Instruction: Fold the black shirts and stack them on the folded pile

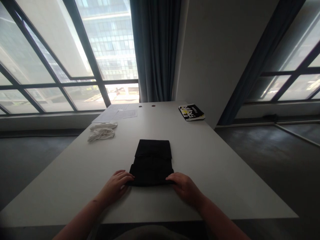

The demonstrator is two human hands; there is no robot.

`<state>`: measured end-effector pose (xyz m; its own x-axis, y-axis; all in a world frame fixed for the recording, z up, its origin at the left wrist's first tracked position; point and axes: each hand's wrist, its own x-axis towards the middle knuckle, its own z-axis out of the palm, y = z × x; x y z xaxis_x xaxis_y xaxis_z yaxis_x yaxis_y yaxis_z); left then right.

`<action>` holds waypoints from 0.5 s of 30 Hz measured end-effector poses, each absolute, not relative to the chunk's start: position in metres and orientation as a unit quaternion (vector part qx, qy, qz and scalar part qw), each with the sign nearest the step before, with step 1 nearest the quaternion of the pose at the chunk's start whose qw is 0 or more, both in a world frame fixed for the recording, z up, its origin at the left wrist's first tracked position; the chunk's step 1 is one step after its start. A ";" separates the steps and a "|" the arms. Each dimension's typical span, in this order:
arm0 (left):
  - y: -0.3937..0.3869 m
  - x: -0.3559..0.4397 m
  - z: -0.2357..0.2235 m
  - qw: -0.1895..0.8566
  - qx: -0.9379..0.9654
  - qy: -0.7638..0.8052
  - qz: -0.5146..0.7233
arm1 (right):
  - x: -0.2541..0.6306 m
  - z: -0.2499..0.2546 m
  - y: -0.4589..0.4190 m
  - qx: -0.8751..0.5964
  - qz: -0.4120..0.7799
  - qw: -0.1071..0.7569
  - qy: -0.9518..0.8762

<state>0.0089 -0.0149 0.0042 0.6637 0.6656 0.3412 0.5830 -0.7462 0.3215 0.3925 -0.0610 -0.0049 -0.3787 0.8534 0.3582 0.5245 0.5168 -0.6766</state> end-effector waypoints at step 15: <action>0.033 0.067 0.059 0.227 0.764 0.523 0.303 | 0.380 0.026 0.002 -0.663 0.184 0.421 -0.591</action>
<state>0.0667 0.0333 0.0586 0.2699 0.9359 0.2265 0.6610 -0.3511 0.6632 0.3795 0.0025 0.0255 0.2338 0.9386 0.2537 0.6297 0.0527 -0.7750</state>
